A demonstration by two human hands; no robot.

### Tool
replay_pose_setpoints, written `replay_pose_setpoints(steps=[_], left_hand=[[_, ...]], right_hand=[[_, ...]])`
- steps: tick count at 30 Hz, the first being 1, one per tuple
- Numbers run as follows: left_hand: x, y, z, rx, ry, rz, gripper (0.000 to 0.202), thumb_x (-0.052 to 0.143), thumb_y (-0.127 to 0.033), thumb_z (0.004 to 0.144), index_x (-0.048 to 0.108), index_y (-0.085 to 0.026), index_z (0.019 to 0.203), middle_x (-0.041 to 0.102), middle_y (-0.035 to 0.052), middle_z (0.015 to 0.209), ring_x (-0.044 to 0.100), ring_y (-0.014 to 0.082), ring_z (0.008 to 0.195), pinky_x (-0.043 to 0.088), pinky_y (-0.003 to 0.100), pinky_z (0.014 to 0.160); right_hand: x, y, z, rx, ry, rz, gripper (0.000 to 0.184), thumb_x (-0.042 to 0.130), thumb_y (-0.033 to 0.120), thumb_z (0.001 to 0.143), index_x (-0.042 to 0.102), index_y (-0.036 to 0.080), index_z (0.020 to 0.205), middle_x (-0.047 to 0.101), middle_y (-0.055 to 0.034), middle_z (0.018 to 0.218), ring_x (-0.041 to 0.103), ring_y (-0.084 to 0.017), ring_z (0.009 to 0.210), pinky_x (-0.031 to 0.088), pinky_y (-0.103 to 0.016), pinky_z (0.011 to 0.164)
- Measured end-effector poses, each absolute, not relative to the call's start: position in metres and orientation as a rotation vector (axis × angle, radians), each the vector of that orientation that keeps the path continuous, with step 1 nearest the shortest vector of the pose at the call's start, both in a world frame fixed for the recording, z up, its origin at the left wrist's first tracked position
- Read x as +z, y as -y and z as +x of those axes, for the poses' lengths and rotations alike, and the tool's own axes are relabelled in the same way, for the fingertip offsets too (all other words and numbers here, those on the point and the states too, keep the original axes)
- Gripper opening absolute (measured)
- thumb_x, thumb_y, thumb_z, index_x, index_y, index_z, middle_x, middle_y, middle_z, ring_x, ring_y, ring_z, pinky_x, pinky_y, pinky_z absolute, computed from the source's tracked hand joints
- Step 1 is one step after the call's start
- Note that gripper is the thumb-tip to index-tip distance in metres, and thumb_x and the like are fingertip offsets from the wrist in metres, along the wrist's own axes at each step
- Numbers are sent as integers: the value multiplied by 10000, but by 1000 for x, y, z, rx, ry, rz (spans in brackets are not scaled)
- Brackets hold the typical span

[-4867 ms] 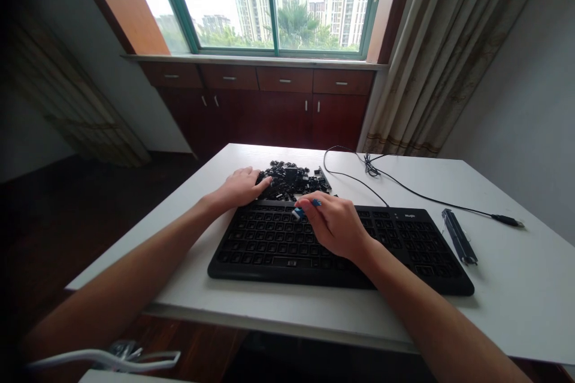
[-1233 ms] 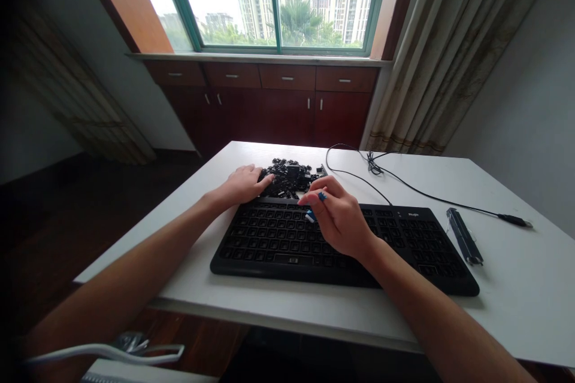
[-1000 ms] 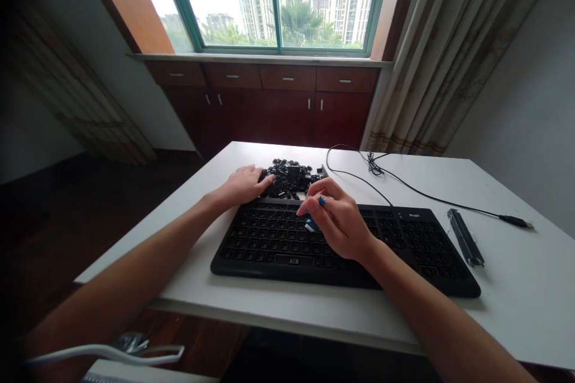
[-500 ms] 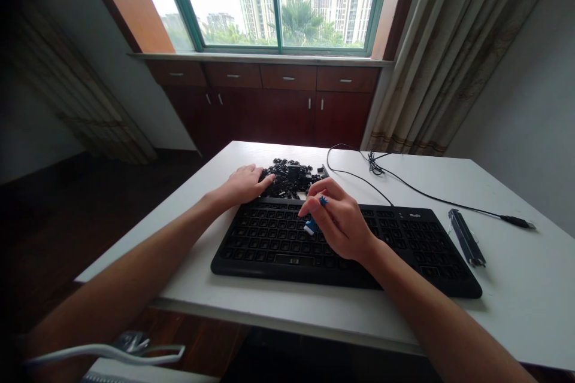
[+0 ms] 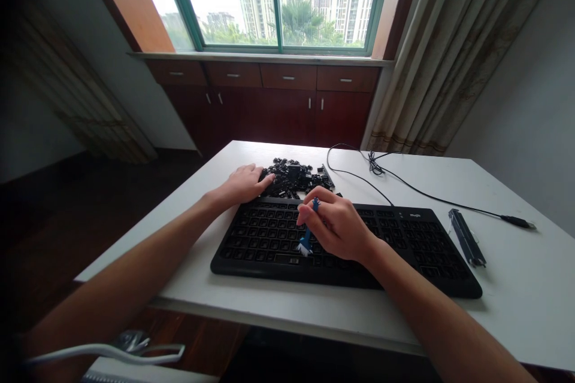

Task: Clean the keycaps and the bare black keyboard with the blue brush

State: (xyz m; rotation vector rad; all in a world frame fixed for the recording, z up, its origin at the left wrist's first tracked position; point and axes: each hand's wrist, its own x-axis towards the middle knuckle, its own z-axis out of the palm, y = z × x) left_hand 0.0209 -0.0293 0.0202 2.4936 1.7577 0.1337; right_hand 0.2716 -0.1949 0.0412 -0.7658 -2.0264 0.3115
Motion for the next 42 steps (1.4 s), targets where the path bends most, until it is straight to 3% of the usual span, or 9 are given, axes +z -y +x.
replay_pose_setpoints(steps=[10, 17, 23, 28, 42], left_hand=[[20, 29, 22, 123, -1769, 2495, 845, 228, -708, 1013, 593, -93, 1463, 527, 270, 1558, 455, 457, 1449, 373, 557, 1161], [22, 31, 22, 105, -1790, 2502, 803, 232, -700, 1022, 612, -134, 1446, 548, 234, 1555, 466, 421, 1455, 384, 522, 1165], [20, 30, 22, 99, -1791, 2504, 846, 224, -700, 1021, 576, -90, 1491, 498, 267, 1593, 446, 439, 1473, 373, 529, 1168], [18, 28, 20, 124, -1790, 2506, 824, 234, -717, 1016, 598, -135, 1472, 534, 236, 1572, 472, 428, 1449, 384, 525, 1155], [18, 29, 21, 128, -1772, 2503, 865, 224, -707, 1013, 593, -69, 1466, 506, 286, 1573, 441, 456, 1464, 372, 562, 1164]], right_hand=[[37, 194, 272, 259, 2178, -721, 243, 575, 175, 1027, 718, 167, 831, 691, -49, 793, 655, -145, 783, 529, -281, 650], [34, 193, 273, 265, 2161, -792, 290, 541, 211, 1061, 769, 128, 903, 690, -90, 945, 663, -115, 741, 543, -270, 651], [35, 193, 272, 349, 2146, -781, 295, 528, 210, 1067, 768, 133, 916, 725, -90, 912, 682, -151, 885, 546, -274, 725], [40, 196, 271, 477, 2065, -757, 358, 489, 224, 1092, 769, 150, 881, 713, -57, 849, 653, -129, 906, 540, -270, 838], [38, 195, 272, 501, 2081, -785, 364, 489, 250, 1096, 786, 143, 917, 706, -65, 897, 647, -117, 876, 531, -253, 790]])
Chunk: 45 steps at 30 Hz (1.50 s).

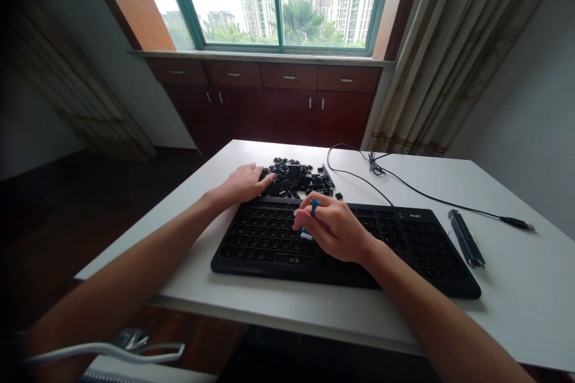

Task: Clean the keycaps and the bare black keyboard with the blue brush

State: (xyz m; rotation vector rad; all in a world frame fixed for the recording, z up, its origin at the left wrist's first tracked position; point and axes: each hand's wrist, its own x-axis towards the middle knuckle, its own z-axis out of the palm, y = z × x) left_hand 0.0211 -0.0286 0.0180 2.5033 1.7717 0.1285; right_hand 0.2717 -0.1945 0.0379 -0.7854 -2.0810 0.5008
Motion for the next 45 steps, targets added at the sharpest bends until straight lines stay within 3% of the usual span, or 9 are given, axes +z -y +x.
replay_pose_setpoints(steps=[12, 17, 23, 30, 34, 38, 45], left_hand=[[19, 28, 21, 123, -1765, 2504, 885, 213, -712, 1007, 582, -61, 1479, 503, 291, 1576, 447, 457, 1462, 376, 564, 1165], [21, 30, 22, 100, -1792, 2505, 854, 212, -711, 1011, 589, -104, 1480, 518, 254, 1578, 454, 425, 1470, 377, 520, 1177], [22, 30, 22, 112, -1782, 2492, 839, 232, -712, 1013, 593, -108, 1471, 508, 257, 1589, 444, 438, 1477, 373, 534, 1173], [20, 30, 21, 132, -1783, 2473, 803, 248, -713, 1006, 591, -160, 1477, 511, 223, 1599, 412, 440, 1492, 350, 559, 1182], [20, 29, 21, 140, -1763, 2481, 836, 240, -713, 1004, 604, -110, 1455, 548, 265, 1543, 462, 462, 1436, 374, 576, 1150], [19, 29, 21, 134, -1769, 2501, 843, 232, -707, 1008, 602, -96, 1457, 521, 275, 1568, 459, 463, 1441, 386, 575, 1142], [20, 29, 21, 102, -1793, 2506, 821, 223, -720, 1012, 597, -146, 1466, 532, 231, 1577, 450, 424, 1472, 385, 531, 1161]], right_hand=[[34, 193, 272, 582, 2027, -790, 366, 500, 261, 1097, 800, 160, 911, 724, -56, 860, 634, -127, 922, 525, -259, 804], [36, 194, 272, 578, 2082, -777, 357, 511, 270, 1090, 800, 169, 906, 730, -62, 869, 644, -147, 933, 530, -301, 854], [42, 197, 274, 633, 2088, -748, 440, 446, 305, 1114, 788, 166, 876, 692, -63, 893, 649, -133, 864, 523, -297, 788], [36, 193, 272, 399, 2183, -844, 374, 464, 275, 1103, 764, 147, 922, 707, -84, 912, 671, -153, 850, 530, -294, 738], [35, 193, 273, 295, 2201, -823, 341, 489, 256, 1091, 763, 139, 924, 703, -85, 939, 656, -125, 765, 508, -275, 680], [38, 195, 272, 409, 2149, -773, 354, 467, 240, 1098, 750, 154, 903, 713, -62, 847, 668, -151, 873, 525, -287, 768], [35, 195, 273, 554, 2182, -788, 376, 464, 282, 1107, 758, 152, 912, 733, -51, 828, 663, -119, 756, 526, -281, 742]])
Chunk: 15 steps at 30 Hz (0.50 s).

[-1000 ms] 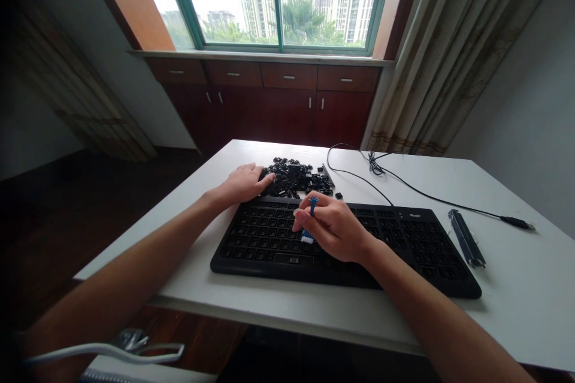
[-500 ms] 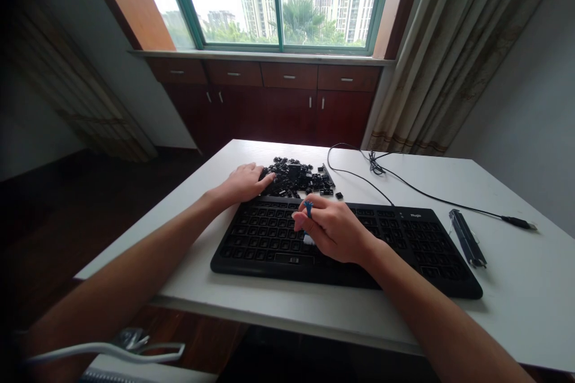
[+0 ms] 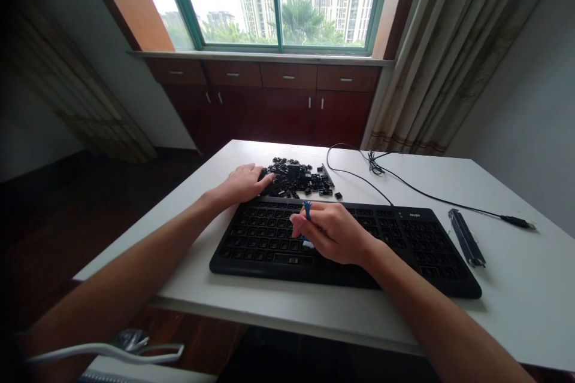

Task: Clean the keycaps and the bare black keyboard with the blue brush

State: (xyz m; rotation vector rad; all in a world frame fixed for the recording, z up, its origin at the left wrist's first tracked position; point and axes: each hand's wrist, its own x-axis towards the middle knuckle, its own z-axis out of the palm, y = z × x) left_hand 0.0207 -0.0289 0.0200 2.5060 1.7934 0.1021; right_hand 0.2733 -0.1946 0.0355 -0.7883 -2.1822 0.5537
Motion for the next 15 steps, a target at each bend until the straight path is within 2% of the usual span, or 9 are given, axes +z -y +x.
replay_pose_setpoints(steps=[5, 10, 15], left_hand=[[20, 29, 21, 119, -1776, 2496, 841, 226, -709, 1012, 596, -107, 1469, 532, 261, 1563, 460, 442, 1455, 381, 541, 1158], [20, 30, 21, 118, -1782, 2500, 823, 218, -718, 1010, 600, -144, 1459, 543, 236, 1560, 459, 429, 1459, 383, 541, 1162], [22, 31, 22, 117, -1776, 2494, 827, 228, -706, 1011, 607, -113, 1446, 544, 260, 1548, 458, 443, 1453, 381, 555, 1160]], right_hand=[[35, 194, 274, 413, 2262, -860, 375, 488, 312, 1098, 757, 142, 899, 709, -67, 810, 689, -141, 766, 538, -283, 707], [37, 195, 272, 352, 2294, -897, 420, 473, 358, 1105, 743, 146, 862, 694, -64, 778, 654, -129, 687, 512, -276, 657], [37, 196, 272, 320, 2309, -898, 429, 475, 380, 1103, 702, 159, 813, 674, -53, 742, 612, -123, 645, 482, -270, 628]])
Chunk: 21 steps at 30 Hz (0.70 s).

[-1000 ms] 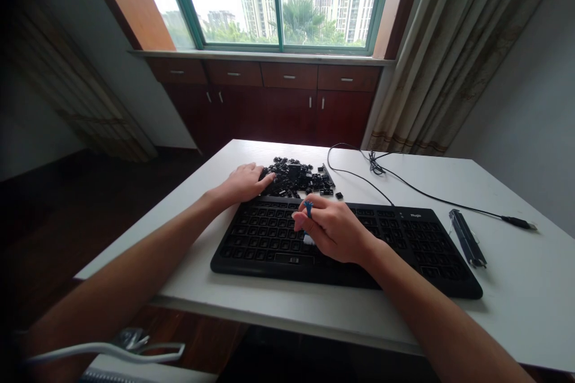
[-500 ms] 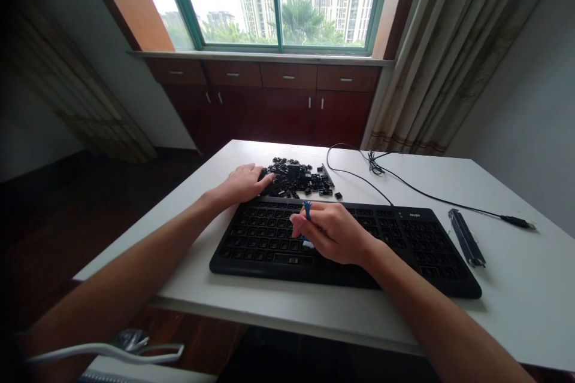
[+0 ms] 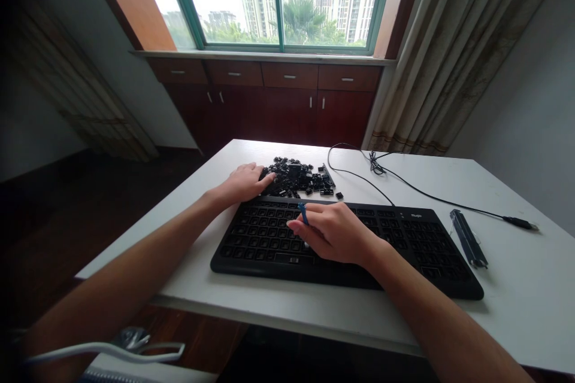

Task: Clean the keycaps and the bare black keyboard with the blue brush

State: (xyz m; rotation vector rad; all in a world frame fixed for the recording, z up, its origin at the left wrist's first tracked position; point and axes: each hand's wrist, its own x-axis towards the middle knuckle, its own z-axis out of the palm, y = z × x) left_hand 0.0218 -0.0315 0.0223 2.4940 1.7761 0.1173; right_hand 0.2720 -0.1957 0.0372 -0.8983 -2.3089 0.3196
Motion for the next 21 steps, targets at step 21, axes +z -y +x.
replay_pose_setpoints(steps=[21], left_hand=[[21, 30, 21, 117, -1765, 2496, 860, 222, -710, 1015, 591, -77, 1465, 528, 280, 1554, 462, 447, 1446, 372, 548, 1169]], right_hand=[[32, 194, 274, 222, 2289, -946, 437, 425, 381, 1123, 743, 146, 936, 731, -64, 770, 686, -139, 692, 508, -265, 668]])
